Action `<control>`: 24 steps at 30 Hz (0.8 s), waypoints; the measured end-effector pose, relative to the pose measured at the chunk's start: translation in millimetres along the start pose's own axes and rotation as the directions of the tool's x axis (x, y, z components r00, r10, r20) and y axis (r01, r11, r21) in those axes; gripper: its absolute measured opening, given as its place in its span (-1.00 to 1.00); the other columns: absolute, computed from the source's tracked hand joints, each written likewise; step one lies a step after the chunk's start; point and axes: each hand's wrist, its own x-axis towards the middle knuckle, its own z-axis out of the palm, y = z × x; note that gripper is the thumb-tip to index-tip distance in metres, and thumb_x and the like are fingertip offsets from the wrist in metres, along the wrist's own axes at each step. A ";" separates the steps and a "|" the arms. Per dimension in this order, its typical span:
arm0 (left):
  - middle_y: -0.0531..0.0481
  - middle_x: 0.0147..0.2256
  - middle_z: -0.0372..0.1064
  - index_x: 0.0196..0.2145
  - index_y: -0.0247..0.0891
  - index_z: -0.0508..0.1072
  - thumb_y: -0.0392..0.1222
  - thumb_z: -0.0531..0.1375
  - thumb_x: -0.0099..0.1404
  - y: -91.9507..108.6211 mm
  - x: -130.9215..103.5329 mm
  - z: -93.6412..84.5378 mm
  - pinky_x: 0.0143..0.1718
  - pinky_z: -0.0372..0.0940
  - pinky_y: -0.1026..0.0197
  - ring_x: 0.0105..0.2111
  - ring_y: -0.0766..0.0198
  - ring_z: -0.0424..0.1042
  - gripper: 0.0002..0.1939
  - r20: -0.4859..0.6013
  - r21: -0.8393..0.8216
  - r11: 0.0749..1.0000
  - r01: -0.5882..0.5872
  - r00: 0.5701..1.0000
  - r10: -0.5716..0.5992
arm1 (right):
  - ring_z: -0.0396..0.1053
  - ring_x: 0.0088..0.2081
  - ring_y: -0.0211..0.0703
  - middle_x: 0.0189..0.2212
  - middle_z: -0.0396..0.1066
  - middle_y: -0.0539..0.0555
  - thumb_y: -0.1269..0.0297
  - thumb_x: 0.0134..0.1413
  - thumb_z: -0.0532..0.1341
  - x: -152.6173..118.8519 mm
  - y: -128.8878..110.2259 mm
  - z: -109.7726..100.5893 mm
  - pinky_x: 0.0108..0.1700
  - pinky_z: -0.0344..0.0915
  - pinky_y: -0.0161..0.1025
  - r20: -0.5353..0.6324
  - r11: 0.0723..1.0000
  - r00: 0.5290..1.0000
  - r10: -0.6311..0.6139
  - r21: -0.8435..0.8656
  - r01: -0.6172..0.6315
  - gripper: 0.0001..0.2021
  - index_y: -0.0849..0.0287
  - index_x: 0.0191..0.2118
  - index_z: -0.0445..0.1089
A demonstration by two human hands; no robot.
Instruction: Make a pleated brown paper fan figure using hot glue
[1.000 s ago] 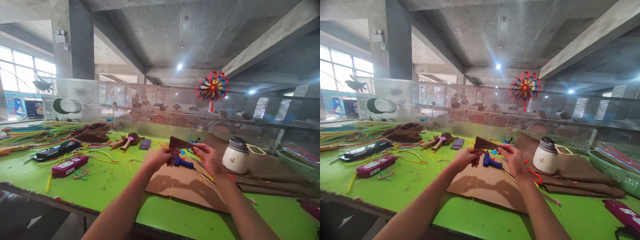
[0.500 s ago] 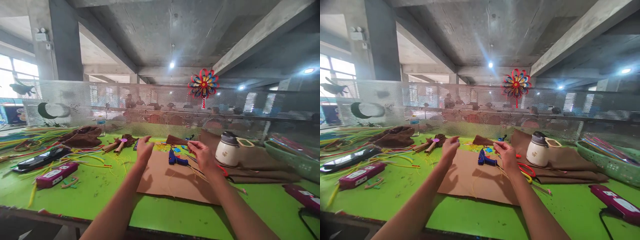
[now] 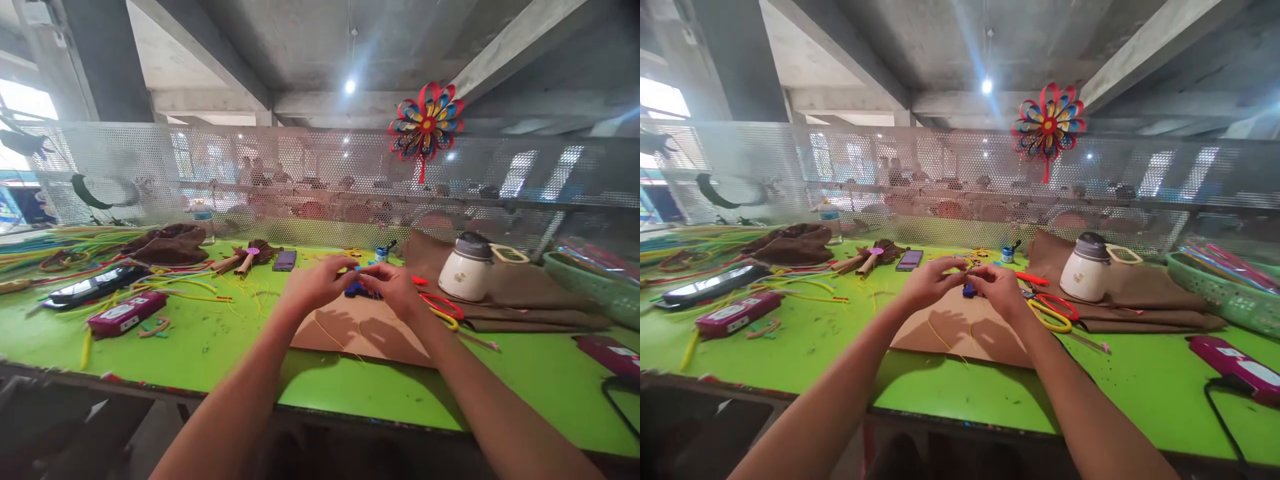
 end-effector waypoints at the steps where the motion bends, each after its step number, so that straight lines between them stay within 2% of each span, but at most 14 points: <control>1: -0.09 -0.28 0.45 -0.23 -0.19 0.51 -0.12 0.15 0.18 1.9 -1.0 1.7 -0.21 0.21 0.19 -0.27 0.17 0.38 -0.77 0.053 0.055 0.998 -0.002 0.999 -0.001 | 0.28 -0.55 -0.29 -0.56 0.42 0.02 0.14 -0.25 0.36 -0.7 -1.6 0.9 -0.48 0.20 -0.29 0.004 1.000 1.000 0.000 0.017 0.000 -0.74 0.21 -0.41 0.47; 3: -0.07 -0.34 0.46 -0.26 -0.17 0.52 -0.14 0.15 0.18 4.1 -2.2 4.4 -0.28 0.19 0.22 -0.35 0.18 0.37 -0.80 0.108 0.135 0.991 -0.012 0.994 -0.003 | 0.28 -0.56 -0.30 -0.57 0.42 0.01 0.14 -0.24 0.36 -1.3 -3.5 1.7 -0.48 0.20 -0.29 0.008 0.999 1.000 0.002 0.048 -0.002 -0.74 0.21 -0.41 0.46; 6: -0.05 -0.41 0.44 -0.32 -0.18 0.53 -0.18 0.12 0.20 0.5 -0.3 5.7 -0.36 0.15 0.26 -0.43 0.24 0.34 -0.82 0.121 0.178 0.984 -0.034 0.993 0.012 | 0.27 -0.57 -0.32 -0.58 0.42 0.00 0.14 -0.21 0.34 0.0 -3.6 0.0 -0.50 0.18 -0.30 0.026 0.998 1.000 0.013 0.066 -0.015 -0.74 0.21 -0.39 0.45; 10: -0.01 -0.48 0.41 -0.26 -0.22 0.52 -0.15 0.09 0.24 -10.3 5.3 3.0 -0.41 0.13 0.31 -0.49 0.32 0.30 -0.78 0.147 0.143 0.986 -0.085 0.987 0.064 | 0.21 -0.63 -0.37 -0.59 0.41 -0.01 0.15 -0.18 0.32 1.5 -2.7 -5.6 -0.57 0.12 -0.34 0.148 0.995 0.984 0.095 0.007 -0.098 -0.69 0.24 -0.29 0.45; 14: 0.00 -0.49 0.41 -0.17 -0.24 0.49 -0.10 0.08 0.25 -16.6 8.7 -2.8 -0.43 0.15 0.34 -0.49 0.35 0.32 -0.72 0.065 0.074 0.997 -0.031 0.998 0.026 | 0.17 -0.65 -0.39 -0.64 0.39 0.00 0.16 -0.19 0.32 0.5 -4.5 -9.3 -0.61 0.02 -0.37 0.246 0.984 0.953 0.179 -0.055 -0.171 -0.70 0.28 -0.33 0.46; 16: 0.00 -0.50 0.40 -0.16 -0.27 0.48 -0.09 0.10 0.23 -18.3 10.1 -5.7 -0.44 0.17 0.34 -0.50 0.36 0.32 -0.70 -0.007 -0.009 1.000 0.029 1.000 -0.029 | 0.09 -0.68 -0.42 -0.68 0.34 -0.02 0.13 -0.16 0.30 1.5 -5.2 -10.8 -0.63 -0.07 -0.38 0.244 0.983 0.952 0.183 -0.064 -0.173 -0.71 0.28 -0.37 0.47; 18: 0.00 -0.52 0.40 -0.19 -0.28 0.49 -0.11 0.14 0.20 -19.4 11.5 -7.8 -0.46 0.18 0.35 -0.52 0.37 0.32 -0.72 -0.073 -0.099 0.992 0.079 0.994 -0.086 | 0.04 -0.69 -0.42 -0.71 0.28 -0.05 0.10 -0.12 0.27 4.4 -5.4 -13.3 -0.63 -0.07 -0.37 0.193 0.983 0.965 0.178 -0.073 -0.167 -0.71 0.27 -0.40 0.46; 20: 0.02 -0.55 0.39 -0.24 -0.29 0.50 -0.14 0.18 0.16 -20.0 12.9 -8.7 -0.51 0.18 0.36 -0.56 0.39 0.31 -0.76 -0.124 -0.183 0.974 0.133 0.980 -0.157 | 0.13 -0.64 -0.36 -0.67 0.30 -0.03 0.10 -0.11 0.26 7.8 -6.2 -16.1 -0.58 0.05 -0.34 0.075 0.987 0.990 0.120 -0.114 -0.111 -0.73 0.25 -0.39 0.46; 22: 0.02 -0.58 0.37 -0.30 -0.32 0.49 -0.16 0.19 0.14 -20.2 14.6 -8.9 -0.57 0.17 0.36 -0.61 0.40 0.32 -0.79 -0.141 -0.296 0.933 0.206 0.956 -0.256 | 0.28 -0.48 -0.23 -0.51 0.38 0.06 0.14 -0.12 0.27 8.7 -8.6 -16.8 -0.42 0.21 -0.25 -0.101 0.967 0.992 -0.070 -0.252 0.042 -0.76 0.22 -0.35 0.46; 24: 0.01 -0.60 0.36 -0.32 -0.36 0.46 -0.16 0.20 0.14 -20.4 17.9 -9.8 -0.60 0.19 0.35 -0.64 0.38 0.35 -0.80 -0.139 -0.427 0.857 0.288 0.915 -0.378 | 0.31 -0.26 -0.09 -0.35 0.39 0.13 0.19 -0.07 0.24 5.0 -12.5 -12.0 -0.21 0.24 -0.13 -0.216 0.877 0.919 -0.329 -0.432 0.212 -0.81 0.19 -0.34 0.45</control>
